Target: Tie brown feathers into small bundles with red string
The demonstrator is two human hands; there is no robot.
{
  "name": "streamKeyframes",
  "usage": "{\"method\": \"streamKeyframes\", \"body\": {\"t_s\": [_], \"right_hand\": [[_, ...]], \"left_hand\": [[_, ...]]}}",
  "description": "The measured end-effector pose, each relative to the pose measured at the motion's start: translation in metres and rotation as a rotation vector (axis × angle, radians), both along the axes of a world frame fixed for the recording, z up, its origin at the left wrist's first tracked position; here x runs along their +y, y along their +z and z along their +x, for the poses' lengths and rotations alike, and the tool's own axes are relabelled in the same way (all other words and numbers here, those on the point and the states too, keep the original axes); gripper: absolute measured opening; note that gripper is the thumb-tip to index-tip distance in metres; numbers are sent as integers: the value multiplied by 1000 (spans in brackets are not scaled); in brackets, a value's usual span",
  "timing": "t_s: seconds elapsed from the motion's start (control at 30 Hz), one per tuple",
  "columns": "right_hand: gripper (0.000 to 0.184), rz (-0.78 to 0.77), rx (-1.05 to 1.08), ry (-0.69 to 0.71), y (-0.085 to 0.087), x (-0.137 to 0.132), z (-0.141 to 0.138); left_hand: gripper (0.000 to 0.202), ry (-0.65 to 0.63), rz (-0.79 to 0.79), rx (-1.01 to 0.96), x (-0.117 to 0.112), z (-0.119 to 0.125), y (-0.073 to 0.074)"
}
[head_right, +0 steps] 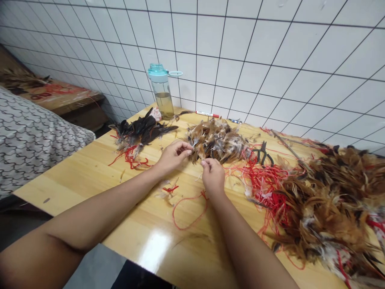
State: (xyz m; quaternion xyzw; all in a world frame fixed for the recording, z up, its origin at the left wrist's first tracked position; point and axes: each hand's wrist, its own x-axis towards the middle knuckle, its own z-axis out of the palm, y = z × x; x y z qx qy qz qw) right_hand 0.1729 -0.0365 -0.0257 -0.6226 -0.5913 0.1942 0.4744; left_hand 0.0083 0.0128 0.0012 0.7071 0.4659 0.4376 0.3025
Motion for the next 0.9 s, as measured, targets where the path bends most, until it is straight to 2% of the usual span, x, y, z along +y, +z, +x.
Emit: {"method": "streamKeyframes", "body": {"t_s": [0.13, 0.3, 0.67, 0.8, 0.9], "right_hand": [[26, -44, 151, -46, -1, 2, 2], [27, -15, 127, -50, -3, 3, 0], [26, 54, 92, -50, -8, 10, 3], [27, 71, 108, -50, -7, 9, 3], [27, 68, 111, -55, -7, 8, 2]], "left_hand": [[13, 80, 114, 138, 12, -7, -6], [15, 92, 173, 269, 24, -5, -13], [12, 47, 93, 443, 40, 10, -4], [10, 78, 19, 327, 38, 8, 2], [6, 57, -187, 7, 23, 3, 12]]}}
